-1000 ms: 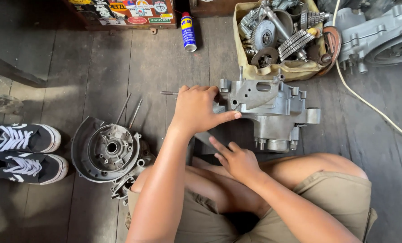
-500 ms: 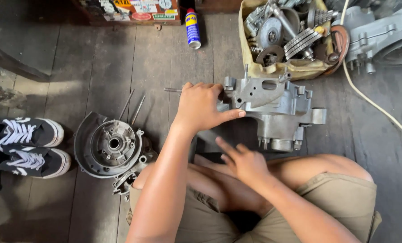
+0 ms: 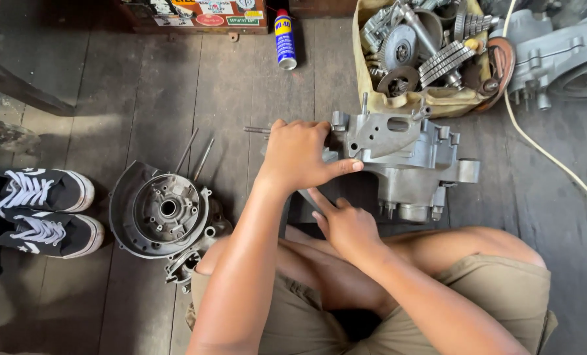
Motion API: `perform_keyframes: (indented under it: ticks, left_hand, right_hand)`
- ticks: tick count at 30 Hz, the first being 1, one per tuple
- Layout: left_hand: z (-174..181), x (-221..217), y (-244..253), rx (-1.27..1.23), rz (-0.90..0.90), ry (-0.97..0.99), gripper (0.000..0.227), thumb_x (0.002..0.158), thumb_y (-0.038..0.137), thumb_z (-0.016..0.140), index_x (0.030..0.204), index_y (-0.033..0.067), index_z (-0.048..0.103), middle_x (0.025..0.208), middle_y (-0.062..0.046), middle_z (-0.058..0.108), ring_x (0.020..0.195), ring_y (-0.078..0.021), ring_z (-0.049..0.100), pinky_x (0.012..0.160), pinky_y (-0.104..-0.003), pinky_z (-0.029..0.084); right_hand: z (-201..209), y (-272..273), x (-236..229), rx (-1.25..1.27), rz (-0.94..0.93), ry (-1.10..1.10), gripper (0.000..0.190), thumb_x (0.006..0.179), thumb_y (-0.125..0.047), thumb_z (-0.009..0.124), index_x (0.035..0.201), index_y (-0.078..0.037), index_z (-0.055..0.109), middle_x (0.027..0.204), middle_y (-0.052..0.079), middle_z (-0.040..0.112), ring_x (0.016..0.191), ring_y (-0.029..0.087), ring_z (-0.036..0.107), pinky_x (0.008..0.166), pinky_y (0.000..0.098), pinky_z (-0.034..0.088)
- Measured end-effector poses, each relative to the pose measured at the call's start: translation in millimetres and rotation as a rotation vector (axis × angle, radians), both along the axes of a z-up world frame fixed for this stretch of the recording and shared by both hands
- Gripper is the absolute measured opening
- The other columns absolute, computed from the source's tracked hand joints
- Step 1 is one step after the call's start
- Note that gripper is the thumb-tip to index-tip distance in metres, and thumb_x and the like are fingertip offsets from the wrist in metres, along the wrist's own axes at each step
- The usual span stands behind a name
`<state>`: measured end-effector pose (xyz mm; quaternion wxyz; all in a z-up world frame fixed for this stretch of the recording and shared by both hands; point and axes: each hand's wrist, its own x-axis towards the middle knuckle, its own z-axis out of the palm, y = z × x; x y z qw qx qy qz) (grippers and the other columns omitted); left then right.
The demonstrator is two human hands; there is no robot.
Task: The person sits on the floor and uses a metal file to smooth the edges of a silver mechanical component, likely an engine casing. They hold the part steady with one hand while filing different sections with the other.
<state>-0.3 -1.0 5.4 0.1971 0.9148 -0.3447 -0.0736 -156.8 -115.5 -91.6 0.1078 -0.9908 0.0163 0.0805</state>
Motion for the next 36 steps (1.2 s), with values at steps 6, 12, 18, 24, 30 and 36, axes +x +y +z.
perform_keyframes:
  ticks: [6,12,18,24,30,36]
  left_hand:
    - [-3.4,2.0,2.6,-0.010,-0.008,0.029,0.083,0.080,0.087,0.047,0.101,0.0112,0.073,0.087,-0.008,0.076,0.088,-0.0306,0.074,0.076,-0.041,0.043]
    - [-2.7,2.4,2.1,0.009,-0.009,0.035,0.085,0.081,0.087,0.047,0.111,0.0111,0.073,0.090,-0.007,0.076,0.091,-0.0278,0.074,0.075,-0.040,0.042]
    - [-2.7,1.9,2.1,0.016,-0.008,0.038,0.092,0.081,0.089,0.044,0.114,0.0086,0.073,0.091,-0.008,0.077,0.091,-0.0284,0.074,0.074,-0.040,0.043]
    - [-1.1,7.3,26.9,0.011,0.094,-0.069,0.079,0.094,0.078,0.040,0.110,0.0096,0.076,0.096,-0.015,0.076,0.099,-0.0354,0.071,0.087,-0.046,0.047]
    - [-41.8,32.8,64.2,-0.103,0.362,0.080,0.045,0.105,0.052,0.049,0.088,0.0221,0.076,0.071,0.001,0.067,0.071,-0.0215,0.069,0.066,-0.036,0.053]
    - [-20.8,34.4,73.4,-0.199,0.279,0.272,0.033,0.105,0.033,0.055,0.091,0.0131,0.077,0.077,-0.010,0.071,0.071,-0.0339,0.071,0.064,-0.043,0.055]
  right_hand:
    - [-6.6,16.8,12.9,-0.010,0.037,0.058,0.044,0.100,-0.046,0.050,0.143,-0.038,0.055,0.090,0.013,0.066,0.065,0.042,0.072,0.052,0.0480,0.060]
    - [-5.5,-1.8,-55.4,0.015,0.016,0.019,0.052,0.098,-0.042,0.052,0.150,-0.040,0.049,0.083,0.014,0.064,0.060,0.046,0.071,0.049,0.0516,0.059]
    - [-9.0,-9.5,-8.6,0.003,-0.004,-0.041,0.053,0.100,-0.045,0.049,0.153,-0.044,0.044,0.086,0.013,0.065,0.067,0.047,0.072,0.054,0.0548,0.061]
    - [5.7,-12.5,-8.7,0.002,-0.042,0.000,0.058,0.101,-0.042,0.051,0.158,-0.043,0.038,0.085,0.015,0.067,0.068,0.046,0.073,0.054,0.0518,0.062]
    - [10.3,-32.3,-40.6,-0.076,-0.106,0.134,0.062,0.100,-0.048,0.046,0.160,-0.052,0.028,0.093,0.014,0.068,0.076,0.045,0.074,0.065,0.0516,0.064]
    - [8.8,-39.7,-22.1,-0.078,-0.151,0.048,0.063,0.101,-0.047,0.047,0.161,-0.047,0.029,0.092,0.016,0.068,0.077,0.045,0.073,0.067,0.0528,0.063]
